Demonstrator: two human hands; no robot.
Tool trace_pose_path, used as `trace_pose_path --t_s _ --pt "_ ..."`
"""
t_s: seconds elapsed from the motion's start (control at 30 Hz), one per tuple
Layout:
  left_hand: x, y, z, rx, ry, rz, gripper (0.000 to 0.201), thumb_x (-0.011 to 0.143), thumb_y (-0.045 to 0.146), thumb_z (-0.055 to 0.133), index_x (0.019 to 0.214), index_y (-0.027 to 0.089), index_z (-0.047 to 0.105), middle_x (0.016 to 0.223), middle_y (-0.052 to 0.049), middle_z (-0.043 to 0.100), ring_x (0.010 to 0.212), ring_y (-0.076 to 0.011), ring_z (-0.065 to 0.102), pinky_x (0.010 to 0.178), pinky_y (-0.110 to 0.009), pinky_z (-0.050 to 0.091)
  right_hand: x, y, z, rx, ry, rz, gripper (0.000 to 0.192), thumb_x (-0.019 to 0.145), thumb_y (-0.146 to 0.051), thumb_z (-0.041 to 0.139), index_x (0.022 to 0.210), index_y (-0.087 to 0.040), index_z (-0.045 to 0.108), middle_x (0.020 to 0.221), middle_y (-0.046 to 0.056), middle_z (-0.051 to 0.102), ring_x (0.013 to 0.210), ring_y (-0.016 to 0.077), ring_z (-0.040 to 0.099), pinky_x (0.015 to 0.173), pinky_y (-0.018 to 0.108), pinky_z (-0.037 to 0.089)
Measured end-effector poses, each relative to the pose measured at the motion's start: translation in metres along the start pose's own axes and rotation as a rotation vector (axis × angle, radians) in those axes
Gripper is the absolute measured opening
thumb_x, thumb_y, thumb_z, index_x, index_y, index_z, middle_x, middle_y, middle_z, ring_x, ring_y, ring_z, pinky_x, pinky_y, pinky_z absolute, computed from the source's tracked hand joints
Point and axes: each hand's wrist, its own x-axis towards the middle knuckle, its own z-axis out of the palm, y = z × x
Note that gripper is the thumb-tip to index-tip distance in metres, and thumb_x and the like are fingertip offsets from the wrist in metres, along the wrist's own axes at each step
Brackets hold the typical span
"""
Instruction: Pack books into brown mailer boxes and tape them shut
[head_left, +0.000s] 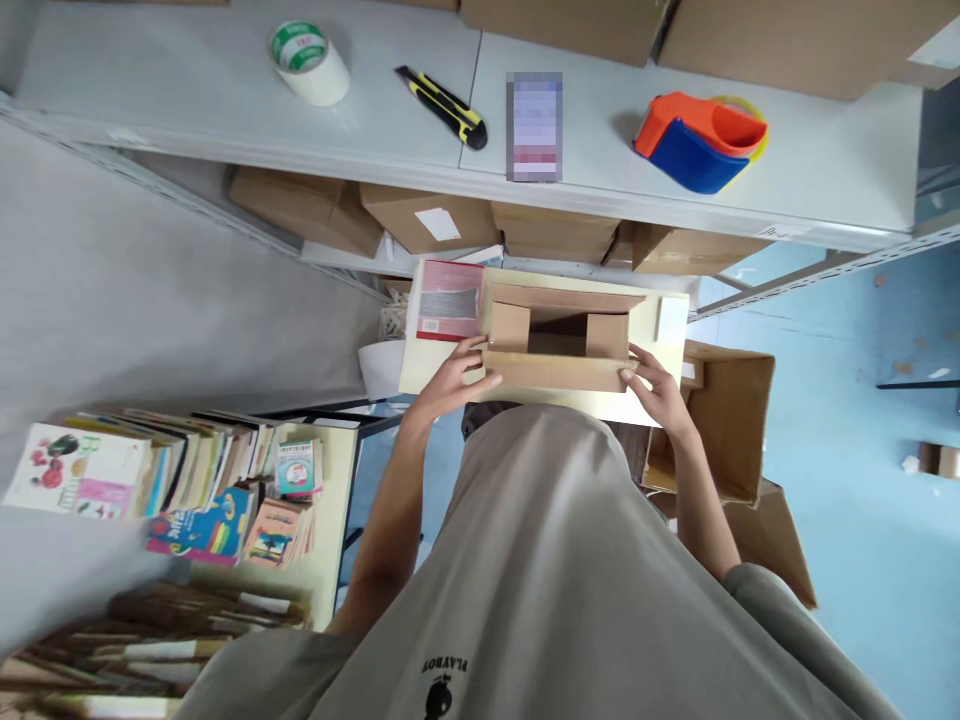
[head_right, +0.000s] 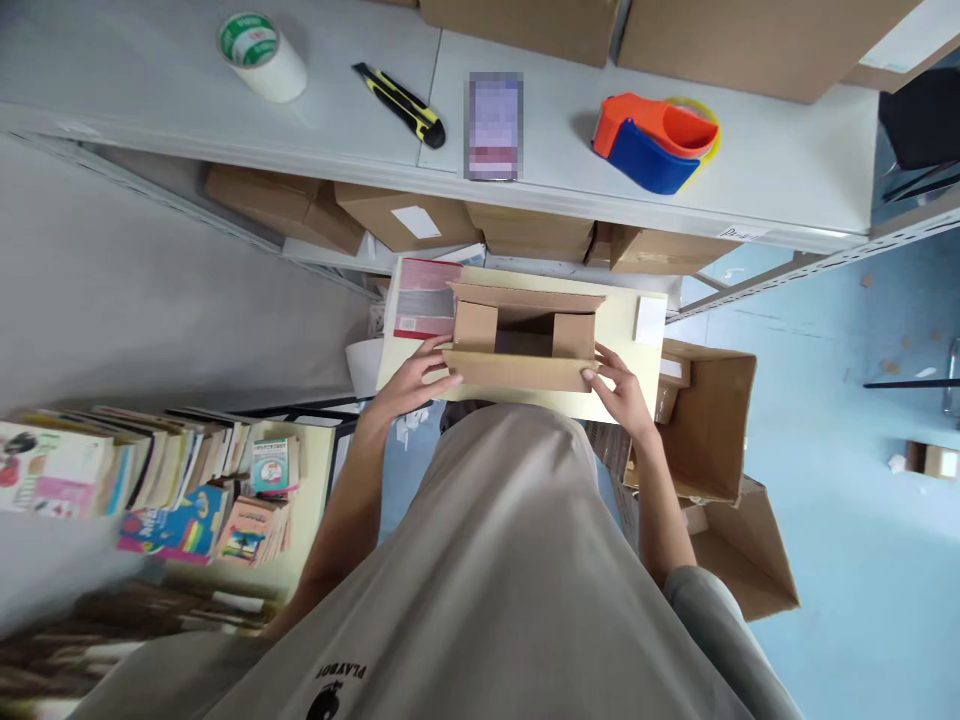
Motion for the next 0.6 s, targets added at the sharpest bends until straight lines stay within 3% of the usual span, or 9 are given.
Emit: trace_pose_path --t_s 0.07,0.13,0.2,0.27,0.37,0.47,0.53,0.6 --pt "0.010 -0.002 0.006 0.183 0.115 0.011 0.034 0.104 0.058 0.087 0.113 0.025 0.086 0.145 -0.014 0.077 0.143 -0.0356 0.076 0.130 -0.055 0.062 0.010 0.000 0.004 -0.033 0.080 0.007 0.076 0.097 -0.094 0.079 0.130 -0.026 0.089 0.156 0.019 0.079 0.142 0.0436 0.080 0.119 0.065 0.071" --pt "0.021 -0.003 0.010 0.264 0.222 -0.014 0.046 0.107 0.051 0.087 0.145 0.027 0.079 0.127 -0.010 0.081 0.117 -0.0293 0.082 0.119 -0.052 0.067 0.020 0.000 0.003 -0.071 0.087 0.025 0.097 0.092 -0.092 0.086 0.164 -0.029 0.073 0.151 0.018 0.081 0.122 0.0399 0.086 0.104 0.062 0.078" --pt "0.031 -0.003 0.009 0.281 0.240 0.006 0.082 0.103 0.045 0.093 0.176 0.033 0.056 0.131 -0.009 0.080 0.107 -0.0260 0.081 0.111 -0.049 0.069 0.030 -0.003 -0.004 -0.124 0.031 0.018 0.119 0.089 -0.089 0.090 0.186 -0.032 0.049 0.155 0.018 0.079 0.110 0.0373 0.087 0.096 0.061 0.080" --pt "0.040 0.000 0.005 0.291 0.204 0.090 0.103 0.099 0.040 0.098 0.185 0.039 0.042 0.148 -0.011 0.075 0.113 -0.0270 0.080 0.111 -0.048 0.069 0.039 -0.006 -0.013 -0.167 -0.033 -0.005 0.128 0.088 -0.086 0.093 0.192 -0.036 0.037 0.159 0.018 0.076 0.104 0.0354 0.087 0.092 0.060 0.082" --pt "0.047 0.006 -0.002 0.330 0.175 0.178 0.092 0.096 0.031 0.099 0.177 0.039 0.054 0.160 -0.012 0.067 0.126 -0.0305 0.078 0.116 -0.049 0.067 0.047 -0.011 -0.021 -0.183 -0.071 -0.029 0.121 0.086 -0.084 0.096 0.187 -0.039 0.045 0.163 0.016 0.073 0.096 0.0323 0.087 0.085 0.058 0.083" --pt "0.049 0.008 -0.003 0.383 0.153 0.188 0.055 0.099 0.022 0.092 0.150 0.032 0.074 0.155 -0.011 0.066 0.134 -0.0304 0.076 0.122 -0.047 0.065 0.048 -0.013 -0.020 -0.226 -0.040 -0.075 0.084 0.094 -0.086 0.088 0.158 -0.033 0.074 0.160 0.015 0.073 0.096 0.0312 0.088 0.081 0.055 0.082" --pt "0.048 0.005 0.003 0.394 0.146 0.187 0.037 0.104 0.020 0.085 0.139 0.029 0.077 0.151 -0.011 0.069 0.139 -0.0299 0.074 0.126 -0.047 0.062 0.045 -0.013 -0.016 -0.263 -0.025 -0.120 0.068 0.101 -0.085 0.080 0.139 -0.029 0.083 0.158 0.016 0.074 0.100 0.0315 0.088 0.083 0.054 0.082" --pt "0.047 0.002 0.012 0.378 0.180 0.183 0.029 0.108 0.021 0.079 0.136 0.028 0.078 0.144 -0.011 0.073 0.140 -0.0293 0.073 0.126 -0.046 0.061 0.043 -0.012 -0.009 -0.271 0.002 -0.147 0.063 0.107 -0.084 0.073 0.133 -0.028 0.085 0.156 0.016 0.076 0.102 0.0317 0.088 0.083 0.053 0.082"
